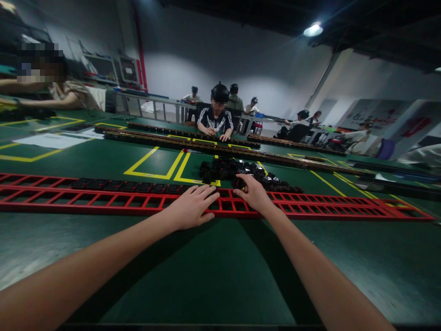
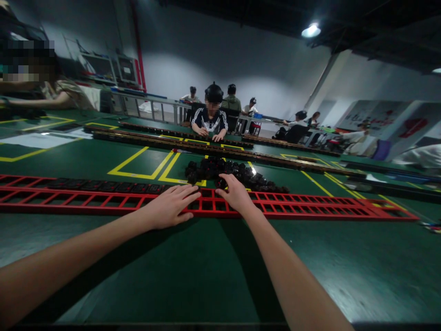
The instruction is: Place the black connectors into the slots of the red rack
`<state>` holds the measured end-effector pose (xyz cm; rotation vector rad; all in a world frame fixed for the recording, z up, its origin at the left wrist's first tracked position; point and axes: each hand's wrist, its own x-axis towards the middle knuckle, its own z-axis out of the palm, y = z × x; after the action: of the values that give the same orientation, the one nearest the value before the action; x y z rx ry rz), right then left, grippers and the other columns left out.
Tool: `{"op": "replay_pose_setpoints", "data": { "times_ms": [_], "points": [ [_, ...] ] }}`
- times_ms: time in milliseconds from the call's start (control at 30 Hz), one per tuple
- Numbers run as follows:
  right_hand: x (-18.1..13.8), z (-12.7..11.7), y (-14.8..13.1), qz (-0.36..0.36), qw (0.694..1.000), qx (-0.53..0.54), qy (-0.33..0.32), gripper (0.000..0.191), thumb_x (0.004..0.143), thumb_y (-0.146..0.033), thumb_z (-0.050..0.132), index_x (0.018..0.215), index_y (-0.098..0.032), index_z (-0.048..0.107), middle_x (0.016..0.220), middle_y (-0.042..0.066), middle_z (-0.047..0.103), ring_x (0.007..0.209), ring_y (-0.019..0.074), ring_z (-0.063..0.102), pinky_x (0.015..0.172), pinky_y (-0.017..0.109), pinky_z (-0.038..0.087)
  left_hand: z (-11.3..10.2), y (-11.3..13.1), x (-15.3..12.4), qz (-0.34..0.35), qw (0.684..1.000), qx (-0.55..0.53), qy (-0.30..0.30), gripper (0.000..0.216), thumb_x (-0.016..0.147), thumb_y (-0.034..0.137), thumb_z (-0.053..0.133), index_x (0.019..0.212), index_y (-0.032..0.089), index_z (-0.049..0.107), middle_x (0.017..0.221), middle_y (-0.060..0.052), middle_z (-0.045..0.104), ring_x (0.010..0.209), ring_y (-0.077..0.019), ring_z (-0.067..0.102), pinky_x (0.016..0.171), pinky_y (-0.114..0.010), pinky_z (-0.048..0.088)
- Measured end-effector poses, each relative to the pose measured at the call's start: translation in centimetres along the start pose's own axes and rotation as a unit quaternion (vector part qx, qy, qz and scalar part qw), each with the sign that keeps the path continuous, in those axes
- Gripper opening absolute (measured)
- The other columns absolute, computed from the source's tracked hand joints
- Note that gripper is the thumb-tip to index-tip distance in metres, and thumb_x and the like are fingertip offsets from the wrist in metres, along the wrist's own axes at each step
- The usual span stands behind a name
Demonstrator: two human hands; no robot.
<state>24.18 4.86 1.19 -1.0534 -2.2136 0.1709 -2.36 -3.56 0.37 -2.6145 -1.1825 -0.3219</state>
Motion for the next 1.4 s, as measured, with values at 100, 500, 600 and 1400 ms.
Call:
{"op": "replay_pose_setpoints", "data": {
  "times_ms": [100, 500, 600, 1400],
  "points": [
    [0.0, -0.1, -0.1, -0.003, 1.0, -0.001, -0.006, 0.052, 0.084, -0.024, 0.071, 0.134, -0.021, 0.056, 0.124, 0.012, 0.062, 0.105, 0.0238, 0.064, 0.094, 0.043, 0.053, 0.0, 0.0, 0.0, -0.002, 1.0, -0.002, 0.001, 0.061, 0.099, 0.051, 0.046, 0.15, 0.018, 0.04, 0.156, -0.014, 0.04, 0.142, -0.0331, 0.037, 0.114, -0.047, 0.031],
    [0.0, -0.1, -0.1, -0.03, 0.999, -0.03, 0.002, 0.052, 0.086, -0.017, 0.066, 0.136, -0.022, 0.054, 0.13, 0.011, 0.061, 0.122, 0.026, 0.058, 0.106, 0.048, 0.047, -0.1, 0.0, 0.0, -0.005, 1.0, -0.007, -0.006, 0.061, 0.099, 0.052, 0.047, 0.15, 0.018, 0.04, 0.157, -0.014, 0.039, 0.143, -0.0329, 0.036, 0.114, -0.048, 0.03],
    [0.0, -0.1, 0.0, -0.035, 0.998, -0.042, 0.007, 0.052, 0.086, -0.014, 0.062, 0.137, -0.021, 0.054, 0.131, 0.011, 0.061, 0.123, 0.0259, 0.057, 0.109, 0.049, 0.045, -0.1, 0.1, 0.0, -0.006, 1.0, -0.008, -0.008, 0.061, 0.099, 0.051, 0.047, 0.15, 0.018, 0.041, 0.157, -0.014, 0.039, 0.143, -0.0326, 0.036, 0.114, -0.047, 0.03],
    [0.0, 0.6, -2.6, -0.109, 0.994, 0.0, -0.022, 0.045, 0.083, -0.01, 0.061, 0.128, -0.017, 0.059, 0.126, 0.013, 0.062, 0.117, 0.0247, 0.061, 0.101, 0.043, 0.052, 0.1, 0.0, 0.1, 0.0, 1.0, 0.002, -0.002, 0.063, 0.099, 0.053, 0.046, 0.149, 0.016, 0.042, 0.156, -0.016, 0.04, 0.143, -0.0333, 0.036, 0.114, -0.047, 0.03]
  ]
}}
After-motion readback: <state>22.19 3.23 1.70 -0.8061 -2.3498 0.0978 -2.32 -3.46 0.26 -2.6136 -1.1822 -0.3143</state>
